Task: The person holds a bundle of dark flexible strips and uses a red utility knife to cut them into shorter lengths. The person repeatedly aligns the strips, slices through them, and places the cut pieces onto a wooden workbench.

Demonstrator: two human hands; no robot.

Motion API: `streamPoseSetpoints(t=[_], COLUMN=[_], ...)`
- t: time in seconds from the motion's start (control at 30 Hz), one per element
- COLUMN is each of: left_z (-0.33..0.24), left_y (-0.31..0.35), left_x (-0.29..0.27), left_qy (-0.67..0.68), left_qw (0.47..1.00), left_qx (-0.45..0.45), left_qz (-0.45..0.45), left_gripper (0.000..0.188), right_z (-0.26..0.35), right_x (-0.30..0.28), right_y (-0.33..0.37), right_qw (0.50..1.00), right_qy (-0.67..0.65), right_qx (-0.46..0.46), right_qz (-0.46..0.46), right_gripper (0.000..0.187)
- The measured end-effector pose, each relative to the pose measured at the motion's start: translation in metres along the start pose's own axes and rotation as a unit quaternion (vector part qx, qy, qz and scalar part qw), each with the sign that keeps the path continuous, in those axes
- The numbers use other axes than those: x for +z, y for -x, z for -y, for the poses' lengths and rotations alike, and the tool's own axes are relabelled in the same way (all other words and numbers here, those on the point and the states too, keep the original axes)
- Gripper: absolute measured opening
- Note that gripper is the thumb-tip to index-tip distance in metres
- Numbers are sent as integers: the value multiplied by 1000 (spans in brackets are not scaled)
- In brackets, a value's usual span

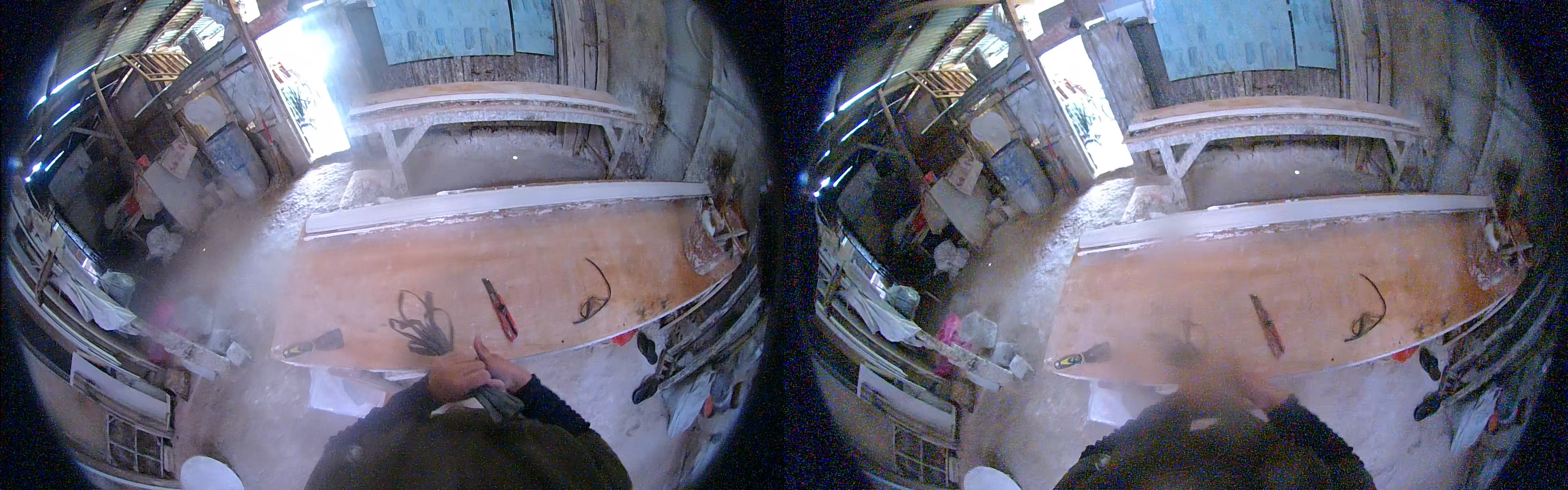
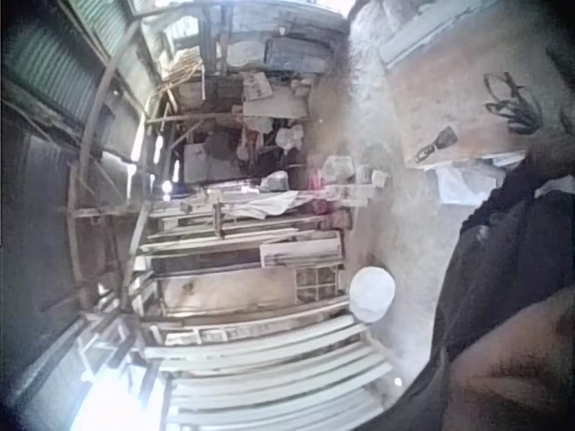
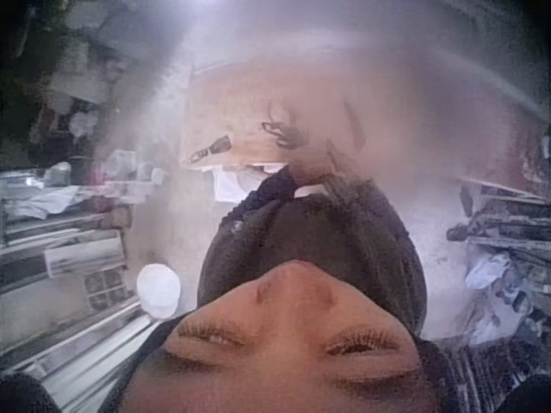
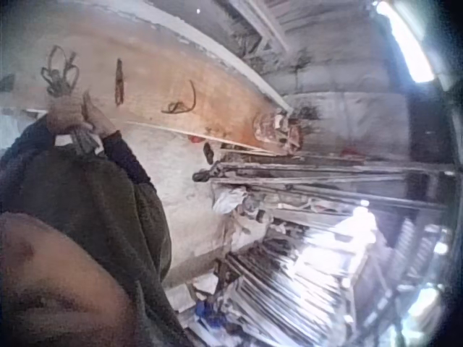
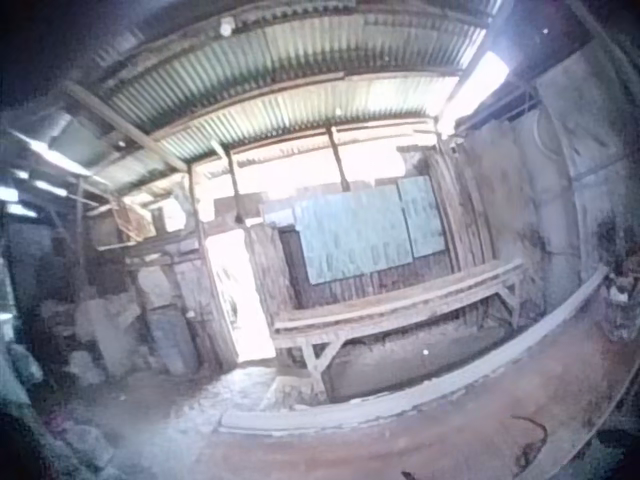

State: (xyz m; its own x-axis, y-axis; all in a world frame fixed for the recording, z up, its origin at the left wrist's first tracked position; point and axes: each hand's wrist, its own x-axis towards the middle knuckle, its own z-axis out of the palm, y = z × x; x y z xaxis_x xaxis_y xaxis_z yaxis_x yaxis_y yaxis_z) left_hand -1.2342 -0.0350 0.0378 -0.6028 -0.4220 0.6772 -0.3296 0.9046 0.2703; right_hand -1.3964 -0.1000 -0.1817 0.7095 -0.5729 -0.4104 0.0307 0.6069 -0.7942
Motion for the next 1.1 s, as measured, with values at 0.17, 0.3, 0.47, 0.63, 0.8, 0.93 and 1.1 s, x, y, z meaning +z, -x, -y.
streamPoseSetpoints(t=[0.17,0.3,0.47,0.63,0.8,0.93,1.1], left_z=[7,8,16,46,30,24,22], left_y=[-19,-42,-78,-87,-57,-48,-50], left_x=[32,58,95,55,129,133,126], left_qy=[55,32,138,577,442,485,371], left_qw=[998,995,906,763,751,623,572], left_qx=[19,-86,-392,-286,-411,-525,-578], left_qz=[-5,-39,-82,-50,-267,-316,-448], left_gripper=[13,15,17,36,49,36,30], right_z=[93,149,174,210,150,132,154], right_x=[53,63,-2,-35,7,-29,-6], right_y=[55,78,90,115,100,73,70], right_qw=[944,953,985,948,792,880,887], right_qy=[-261,-299,-47,260,474,447,416], right_qx=[29,-26,-116,-148,-371,-63,-112], right_qz=[199,-24,-120,-104,-104,150,168], right_gripper=[35,26,23,28,37,41,37])
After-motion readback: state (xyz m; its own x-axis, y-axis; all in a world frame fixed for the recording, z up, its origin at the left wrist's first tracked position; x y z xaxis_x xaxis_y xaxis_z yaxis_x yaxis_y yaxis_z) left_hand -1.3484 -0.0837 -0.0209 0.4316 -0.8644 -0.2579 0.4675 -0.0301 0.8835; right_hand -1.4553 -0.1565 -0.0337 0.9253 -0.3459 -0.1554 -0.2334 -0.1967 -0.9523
